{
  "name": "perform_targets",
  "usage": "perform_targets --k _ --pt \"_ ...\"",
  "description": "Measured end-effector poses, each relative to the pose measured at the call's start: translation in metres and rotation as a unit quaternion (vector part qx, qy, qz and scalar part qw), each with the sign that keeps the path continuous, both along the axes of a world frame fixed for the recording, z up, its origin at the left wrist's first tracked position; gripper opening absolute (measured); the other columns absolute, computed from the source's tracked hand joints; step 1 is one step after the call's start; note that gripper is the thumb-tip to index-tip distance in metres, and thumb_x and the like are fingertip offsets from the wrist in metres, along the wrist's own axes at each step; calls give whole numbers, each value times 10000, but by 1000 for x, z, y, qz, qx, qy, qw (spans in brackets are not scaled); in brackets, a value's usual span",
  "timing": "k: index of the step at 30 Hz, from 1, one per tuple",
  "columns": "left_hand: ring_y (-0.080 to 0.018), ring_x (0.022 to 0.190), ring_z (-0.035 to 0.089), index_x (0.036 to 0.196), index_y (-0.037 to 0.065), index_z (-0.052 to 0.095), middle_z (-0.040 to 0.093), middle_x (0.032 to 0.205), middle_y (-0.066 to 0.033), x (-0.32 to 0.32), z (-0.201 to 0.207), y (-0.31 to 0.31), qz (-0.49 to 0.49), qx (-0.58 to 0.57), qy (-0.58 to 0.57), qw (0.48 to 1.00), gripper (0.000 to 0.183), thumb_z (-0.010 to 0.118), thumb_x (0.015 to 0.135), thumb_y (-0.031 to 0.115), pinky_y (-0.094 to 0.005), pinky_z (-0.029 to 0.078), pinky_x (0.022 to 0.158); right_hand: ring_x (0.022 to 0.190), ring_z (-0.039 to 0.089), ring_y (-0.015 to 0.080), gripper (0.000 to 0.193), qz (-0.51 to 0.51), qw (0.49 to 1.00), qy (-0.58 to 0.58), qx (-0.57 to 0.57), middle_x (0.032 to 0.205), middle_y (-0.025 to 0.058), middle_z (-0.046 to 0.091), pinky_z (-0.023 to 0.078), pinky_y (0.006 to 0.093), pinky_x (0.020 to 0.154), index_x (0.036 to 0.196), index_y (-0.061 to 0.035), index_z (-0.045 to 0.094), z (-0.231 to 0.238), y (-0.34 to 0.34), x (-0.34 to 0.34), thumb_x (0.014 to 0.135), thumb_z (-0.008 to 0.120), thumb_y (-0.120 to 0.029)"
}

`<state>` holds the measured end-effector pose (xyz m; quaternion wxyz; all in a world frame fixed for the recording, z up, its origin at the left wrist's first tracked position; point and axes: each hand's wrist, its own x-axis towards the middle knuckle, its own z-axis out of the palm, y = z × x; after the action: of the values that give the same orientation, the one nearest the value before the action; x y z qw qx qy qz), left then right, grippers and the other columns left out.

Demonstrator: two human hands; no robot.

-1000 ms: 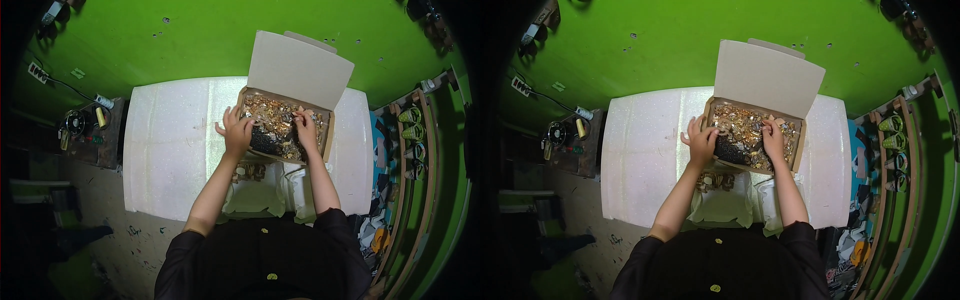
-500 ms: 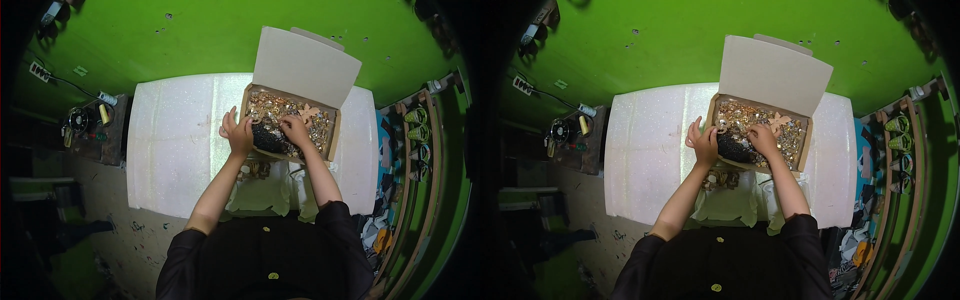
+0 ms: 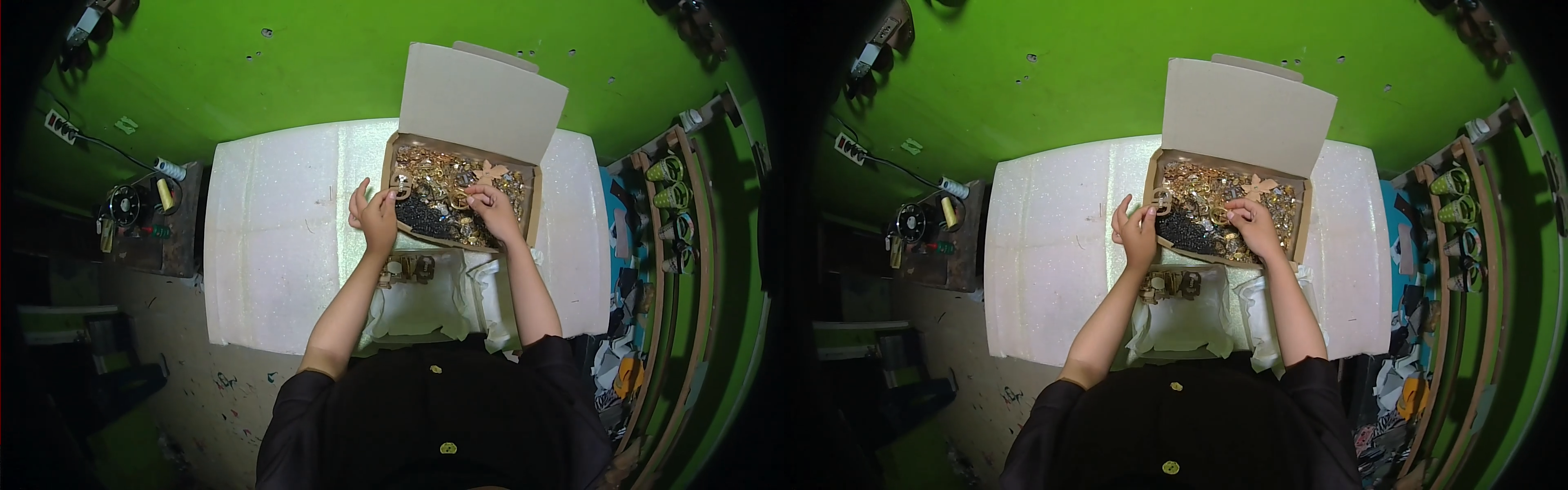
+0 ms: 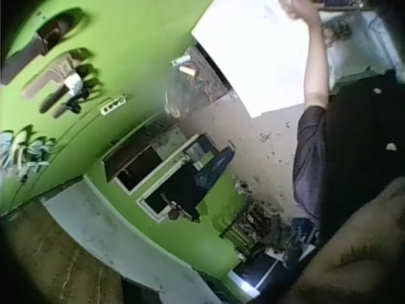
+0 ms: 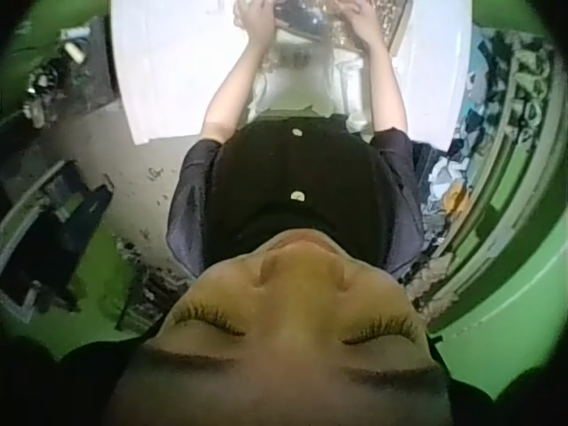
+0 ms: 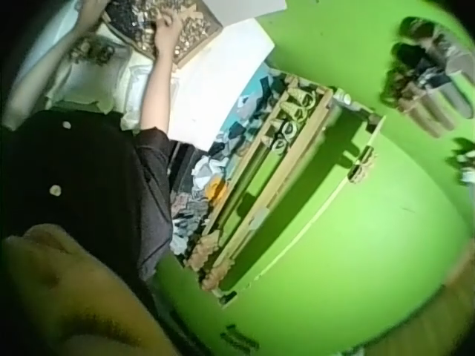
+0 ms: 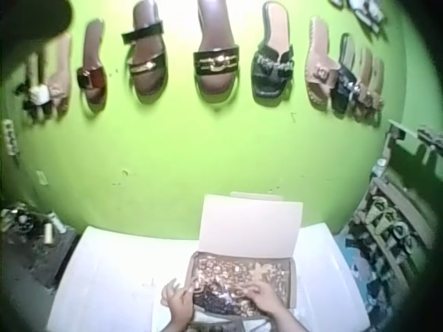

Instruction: Sorting various metal shoe ornaments and buckles from a large box into smaller containers.

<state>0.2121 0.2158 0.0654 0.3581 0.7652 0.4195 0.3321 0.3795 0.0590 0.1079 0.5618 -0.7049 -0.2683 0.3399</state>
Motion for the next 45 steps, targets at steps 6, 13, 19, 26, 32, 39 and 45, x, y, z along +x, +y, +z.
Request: perform_targets --k 6,13,19,26,32,39,45 --pt "-263 1295 219 884 98 695 393 1371 -93 -38 17 -24 -8 -41 -15 999 218 602 864 295 -461 87 1012 883 600 107 249 -37 997 49 49 940 55 642 449 222 815 1105 23 580 20 -17 -21 858 562 -1" --pt "-266 1295 235 873 114 696 395 1366 -93 -78 37 -45 -54 -12 3 998 193 618 854 290 -447 94 1020 925 602 117 228 -20 988 112 100 971 64 650 443 235 843 1067 14 613 40 -34 -61 845 587 -33" --pt "-260 1284 250 885 119 696 408 1348 -88 -105 39 -54 -49 -32 16 998 208 598 868 302 -436 101 1019 826 558 87 159 -22 995 53 81 894 16 631 437 217 761 1000 -16 635 21 -52 -95 850 594 -50" --pt "-249 1283 260 911 121 694 421 1340 -81 -121 26 -63 -29 -27 31 999 230 588 875 322 -442 106 1017 1009 544 256 240 83 896 -425 -98 910 87 637 200 541 1012 1059 -84 556 -5 -53 -138 820 541 -69" --pt "-255 1278 270 908 119 690 430 1331 -75 -128 28 -72 -32 -10 35 999 230 595 870 325 -447 116 1019 1027 521 264 328 184 817 -526 -146 870 84 623 207 598 978 1043 -73 468 -34 -38 -143 730 537 0" --pt "-274 1239 309 867 100 698 456 1298 -96 -138 19 -76 -27 5 22 999 191 626 839 275 -444 148 1000 1030 508 256 265 213 784 -553 -183 884 67 616 210 602 953 1019 -81 470 -34 -31 -145 763 519 -33" --pt "-271 1239 307 866 106 699 458 1295 -95 -135 22 -80 -28 -7 25 999 186 631 836 277 -445 148 1001 1012 518 235 191 117 785 -600 -100 881 46 609 230 590 937 944 -104 544 -49 -35 -150 755 541 -80"
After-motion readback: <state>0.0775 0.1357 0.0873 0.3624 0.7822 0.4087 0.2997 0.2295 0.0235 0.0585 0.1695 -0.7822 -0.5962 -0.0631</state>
